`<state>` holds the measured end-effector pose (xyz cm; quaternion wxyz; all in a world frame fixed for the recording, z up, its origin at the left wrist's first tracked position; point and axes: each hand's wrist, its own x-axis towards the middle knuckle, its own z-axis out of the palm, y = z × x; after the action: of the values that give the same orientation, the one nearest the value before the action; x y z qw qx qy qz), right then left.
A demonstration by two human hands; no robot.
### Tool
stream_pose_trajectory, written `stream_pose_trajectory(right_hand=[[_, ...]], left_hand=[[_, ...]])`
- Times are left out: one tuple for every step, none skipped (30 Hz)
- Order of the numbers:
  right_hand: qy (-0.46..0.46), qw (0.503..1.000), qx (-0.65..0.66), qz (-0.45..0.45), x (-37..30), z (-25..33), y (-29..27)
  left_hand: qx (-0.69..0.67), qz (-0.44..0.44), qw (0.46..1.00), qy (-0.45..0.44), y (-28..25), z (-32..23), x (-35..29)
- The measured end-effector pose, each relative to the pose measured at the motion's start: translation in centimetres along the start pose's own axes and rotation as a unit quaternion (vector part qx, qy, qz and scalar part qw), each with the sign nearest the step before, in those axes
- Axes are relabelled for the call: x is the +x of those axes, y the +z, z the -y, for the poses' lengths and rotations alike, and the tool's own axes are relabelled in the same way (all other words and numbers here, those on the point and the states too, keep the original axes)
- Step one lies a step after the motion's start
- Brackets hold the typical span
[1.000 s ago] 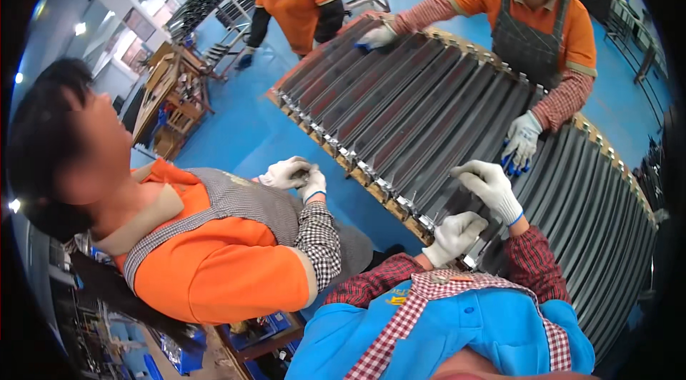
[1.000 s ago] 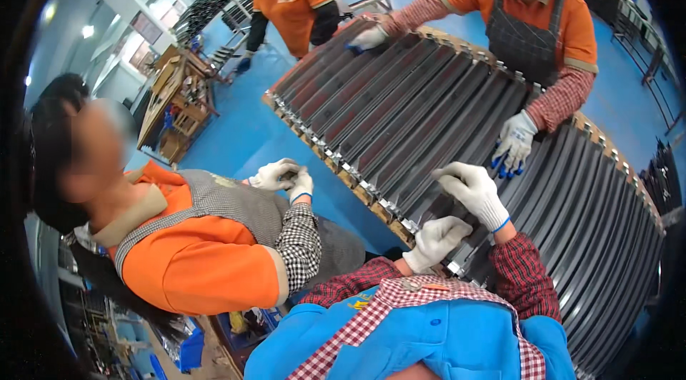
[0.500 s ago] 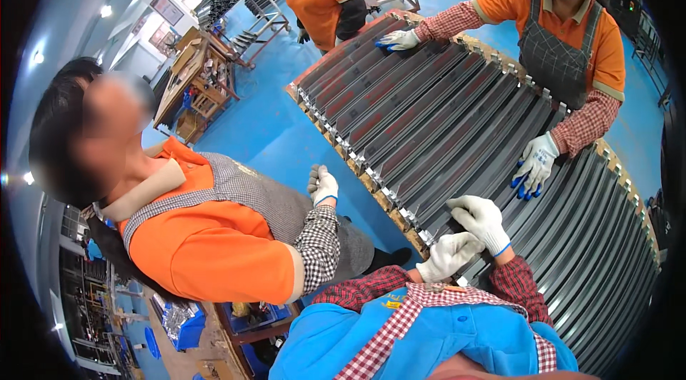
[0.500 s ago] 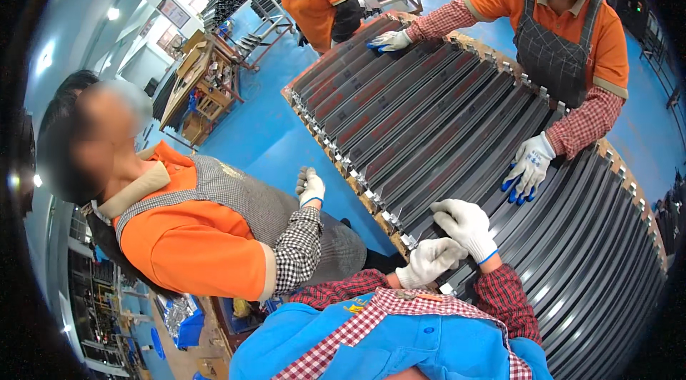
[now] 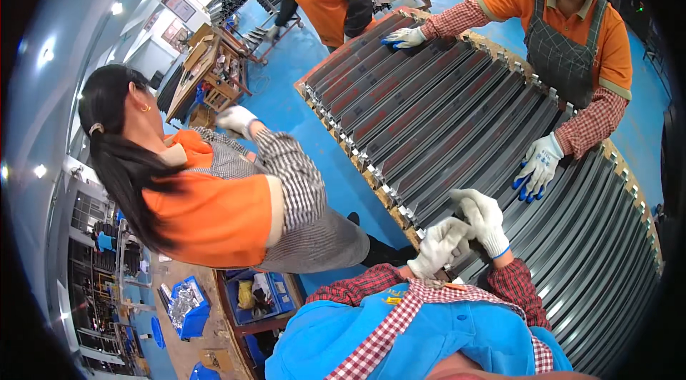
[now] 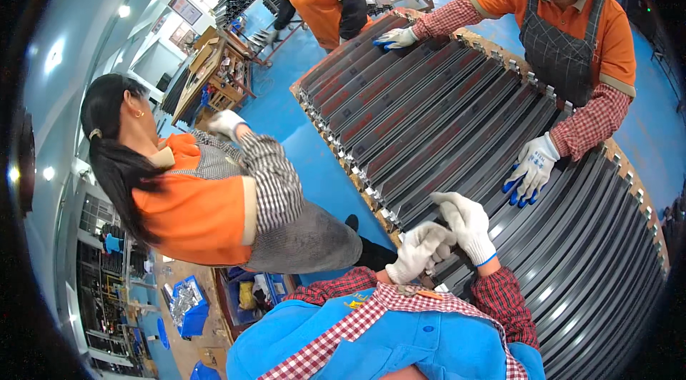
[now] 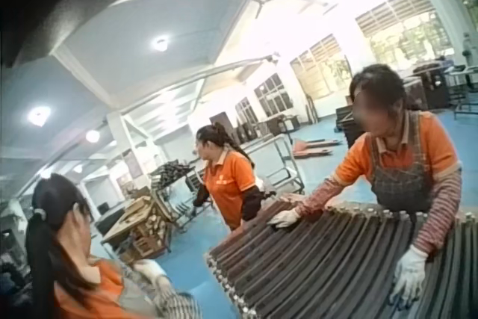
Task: The person attaches metal brackets to the ends of metal slats by hand, and then stacks the metal slats on the table by hand.
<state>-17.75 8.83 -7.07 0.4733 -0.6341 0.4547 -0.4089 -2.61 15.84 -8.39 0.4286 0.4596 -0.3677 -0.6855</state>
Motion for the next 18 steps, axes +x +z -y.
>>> stream_pose_trajectory(right_hand=[[0.000, 1.000, 0.000, 0.000, -0.1, 0.0, 0.1], [-0.011, 1.000, 0.010, -0.027, -0.2, 0.0, 0.4], [-0.022, 0.998, 0.022, -0.052, -0.3, -0.1, 0.7], [-0.033, 0.996, 0.033, -0.077, -0.4, -0.3, 1.1], [-0.045, 0.993, 0.043, -0.102, -0.4, -0.4, 1.3], [-0.046, 0.993, 0.043, -0.101, -0.4, -0.6, 1.2], [-0.034, 0.997, 0.008, -0.072, -0.4, -0.9, 0.9], [-0.024, 0.998, -0.028, -0.043, -0.4, -1.3, 0.6], [-0.013, 0.998, -0.063, -0.015, -0.4, -1.6, 0.3], [-0.003, 0.995, -0.098, 0.014, -0.4, -1.6, 0.1], [-0.004, 0.995, -0.099, 0.013, -0.3, -1.5, 0.1], [0.014, 0.996, -0.089, 0.016, -0.3, -1.4, 0.1], [0.031, 0.996, -0.079, 0.018, -0.3, -1.2, 0.1], [0.049, 0.996, -0.070, 0.020, -0.3, -0.9, 0.0], [0.067, 0.996, -0.060, 0.022, -0.4, -0.8, -0.1], [0.063, 0.996, -0.059, 0.025, -0.3, -0.5, 0.0], [0.087, 0.996, -0.005, 0.019, -0.3, -0.3, 0.0], [0.110, 0.993, 0.048, 0.012, -0.4, -0.1, -0.1]], left_hand=[[-0.023, -0.024, 0.999, 0.022, 0.1, -0.8, -0.1], [-0.047, -0.047, 0.997, 0.044, 0.3, -1.6, 0.1], [-0.047, -0.048, 0.997, 0.045, 0.2, -2.1, 0.7], [-0.105, -0.105, 0.987, 0.063, -0.1, -2.4, 1.5], [-0.163, -0.160, 0.970, 0.081, -0.4, -2.6, 2.3], [-0.163, -0.161, 0.970, 0.082, -0.7, -2.7, 3.0], [-0.213, -0.169, 0.958, 0.095, -1.0, -2.6, 3.8], [-0.262, -0.176, 0.943, 0.108, -1.3, -2.7, 4.6], [-0.310, -0.182, 0.925, 0.120, -1.5, -2.7, 5.2], [-0.358, -0.187, 0.905, 0.132, -1.5, -2.5, 5.7], [-0.357, -0.186, 0.905, 0.134, -1.3, -2.7, 5.9], [-0.340, -0.172, 0.914, 0.138, -1.0, -2.9, 6.0], [-0.322, -0.158, 0.923, 0.141, -0.7, -3.1, 6.1], [-0.303, -0.144, 0.931, 0.144, -0.3, -3.2, 6.2], [-0.284, -0.129, 0.938, 0.147, 0.0, -3.3, 6.4], [-0.284, -0.131, 0.938, 0.152, 0.3, -3.2, 6.5], [-0.244, -0.106, 0.950, 0.166, 0.6, -2.8, 6.6], [-0.203, -0.081, 0.959, 0.179, 1.1, -2.5, 6.8]])
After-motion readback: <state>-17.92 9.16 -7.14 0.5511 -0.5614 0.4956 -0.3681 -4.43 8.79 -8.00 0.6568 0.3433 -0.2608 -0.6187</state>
